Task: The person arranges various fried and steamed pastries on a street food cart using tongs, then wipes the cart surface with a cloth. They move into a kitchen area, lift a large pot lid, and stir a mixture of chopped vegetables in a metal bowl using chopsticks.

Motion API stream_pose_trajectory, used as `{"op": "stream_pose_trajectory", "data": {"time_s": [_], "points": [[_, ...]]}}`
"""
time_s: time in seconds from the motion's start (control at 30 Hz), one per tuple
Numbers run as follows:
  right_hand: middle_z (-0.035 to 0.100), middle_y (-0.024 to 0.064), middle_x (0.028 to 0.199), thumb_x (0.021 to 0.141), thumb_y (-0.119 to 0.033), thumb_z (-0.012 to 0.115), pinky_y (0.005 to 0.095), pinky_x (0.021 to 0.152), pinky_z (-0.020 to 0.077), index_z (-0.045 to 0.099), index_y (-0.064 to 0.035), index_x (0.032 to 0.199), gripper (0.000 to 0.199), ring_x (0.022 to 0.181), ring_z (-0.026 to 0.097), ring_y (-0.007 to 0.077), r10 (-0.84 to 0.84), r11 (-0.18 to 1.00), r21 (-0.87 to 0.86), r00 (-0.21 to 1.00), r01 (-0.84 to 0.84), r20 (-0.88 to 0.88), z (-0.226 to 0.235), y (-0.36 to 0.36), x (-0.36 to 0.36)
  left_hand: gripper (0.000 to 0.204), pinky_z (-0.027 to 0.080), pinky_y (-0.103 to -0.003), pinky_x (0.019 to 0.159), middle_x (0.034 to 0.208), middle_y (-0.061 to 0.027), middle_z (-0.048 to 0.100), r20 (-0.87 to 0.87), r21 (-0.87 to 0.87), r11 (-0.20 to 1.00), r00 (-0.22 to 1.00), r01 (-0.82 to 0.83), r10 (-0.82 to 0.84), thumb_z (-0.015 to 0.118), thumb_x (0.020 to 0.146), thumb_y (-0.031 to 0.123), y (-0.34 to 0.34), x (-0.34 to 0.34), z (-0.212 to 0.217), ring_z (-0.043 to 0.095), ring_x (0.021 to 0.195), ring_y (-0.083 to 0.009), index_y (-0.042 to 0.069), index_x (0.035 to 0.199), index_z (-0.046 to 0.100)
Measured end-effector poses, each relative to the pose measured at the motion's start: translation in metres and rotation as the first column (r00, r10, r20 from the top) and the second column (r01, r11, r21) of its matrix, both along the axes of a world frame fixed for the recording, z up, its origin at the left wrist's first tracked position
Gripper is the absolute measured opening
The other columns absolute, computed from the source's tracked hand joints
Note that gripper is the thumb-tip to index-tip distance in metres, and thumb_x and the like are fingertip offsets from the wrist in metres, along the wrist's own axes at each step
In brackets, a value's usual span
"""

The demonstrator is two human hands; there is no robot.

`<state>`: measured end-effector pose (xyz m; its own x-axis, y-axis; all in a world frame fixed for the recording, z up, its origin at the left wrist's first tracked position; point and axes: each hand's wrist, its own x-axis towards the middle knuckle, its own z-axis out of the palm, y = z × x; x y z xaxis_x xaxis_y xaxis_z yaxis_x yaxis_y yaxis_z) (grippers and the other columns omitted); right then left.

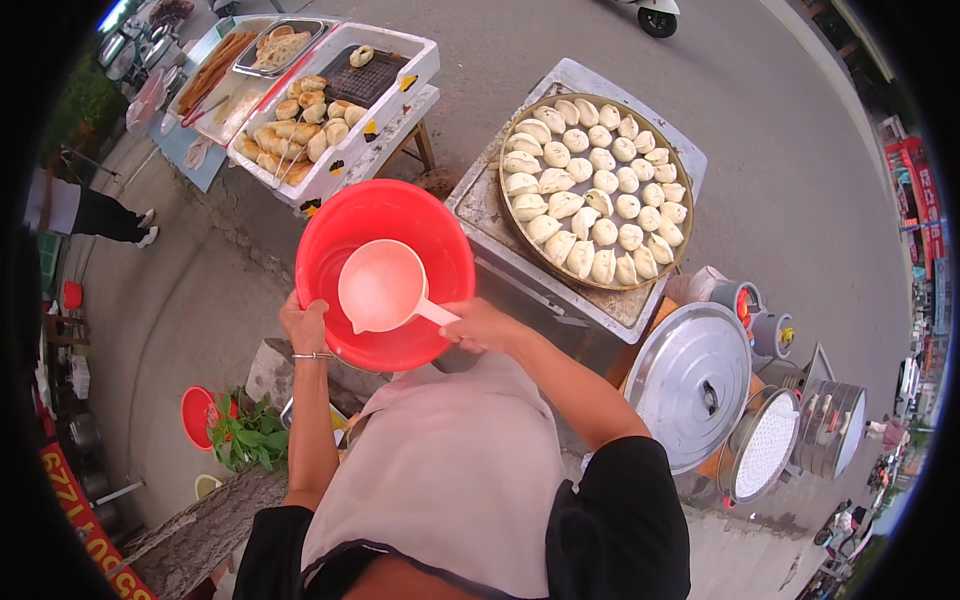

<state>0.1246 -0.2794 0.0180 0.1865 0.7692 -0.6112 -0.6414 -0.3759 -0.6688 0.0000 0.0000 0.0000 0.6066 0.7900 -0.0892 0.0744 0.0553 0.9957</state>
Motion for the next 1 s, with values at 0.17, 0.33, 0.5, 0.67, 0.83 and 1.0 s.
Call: {"op": "stream_pose_trajectory", "data": {"time_s": [0.17,0.33,0.5,0.67,0.83,1.0], "points": [[0.047,-0.003,0.066,0.083,-0.011,0.055,0.0186,0.04,0.0264,0.053,-0.0068,0.123,0.041,0.047,0.038,0.0036,-0.19,0.979,-0.03,0.953,0.202,0.238,0.057,-0.084,0.034,0.032,0.05,-0.027,0.069,0.088,-0.0109,0.065,-0.005,-0.149,0.988,1.0,-0.028,0.027,0.05,0.064,-0.012,-0.018,-0.004,-0.015,0.062,0.076,-0.0181,-0.007,0.093,0.061],[0.045,-0.0024,0.063,0.082,-0.01,0.049,0.0207,0.042,0.0306,0.053,-0.0042,0.12,0.039,0.046,0.039,0.0051,-0.27,0.888,-0.133,0.735,0.439,0.622,0.058,-0.134,0.079,0.034,0.05,-0.028,0.071,0.09,-0.0113,0.065,-0.012,-0.146,0.989,0.999,-0.035,0.034,0.049,0.065,-0.013,-0.024,-0.004,-0.02,0.062,0.077,-0.0184,-0.007,0.096,0.06],[0.059,0.025,0.088,0.075,-0.02,0.047,0.0463,0.076,0.0433,0.055,-0.0027,0.103,0.034,0.087,0.057,0.0403,0.206,0.788,-0.351,0.321,0.506,0.925,0.011,-0.184,0.146,0.036,0.049,-0.028,0.072,0.092,-0.011,0.065,-0.03,-0.134,0.99,0.999,-0.048,0.044,0.048,0.065,-0.013,-0.025,-0.006,-0.023,0.062,0.079,-0.018,-0.008,0.099,0.06],[0.061,0.0225,0.096,0.076,-0.02,0.046,0.0473,0.079,0.0443,0.055,-0.0056,0.106,0.034,0.092,0.058,0.0387,0.386,0.674,-0.479,0.285,0.562,0.877,0.029,-0.217,0.184,0.035,0.049,-0.026,0.072,0.091,-0.0099,0.065,-0.041,-0.11,0.992,0.998,-0.061,0.056,0.049,0.065,-0.013,-0.027,-0.007,-0.018,0.061,0.078,-0.016,-0.008,0.097,0.061],[0.06,0.0176,0.108,0.078,-0.019,0.047,0.046,0.082,0.0468,0.053,-0.0138,0.12,0.043,0.097,0.059,0.0357,0.59,0.486,-0.585,0.25,0.649,0.767,0.033,-0.241,0.214,0.033,0.049,-0.027,0.071,0.09,-0.0099,0.065,-0.032,-0.11,0.992,0.998,-0.066,0.063,0.049,0.065,-0.012,-0.032,-0.006,-0.023,0.061,0.078,-0.0165,-0.007,0.095,0.061],[0.063,0.0114,0.1,0.08,-0.014,0.047,0.0451,0.071,0.049,0.046,-0.0192,0.13,0.05,0.089,0.062,0.0311,0.73,0.392,-0.566,0.128,0.725,0.671,0.028,-0.253,0.214,0.032,0.049,-0.026,0.071,0.089,-0.009,0.065,-0.021,-0.105,0.991,0.996,-0.083,0.082,0.05,0.065,-0.012,-0.039,-0.002,-0.016,0.061,0.077,-0.0154,-0.007,0.094,0.061]]}}
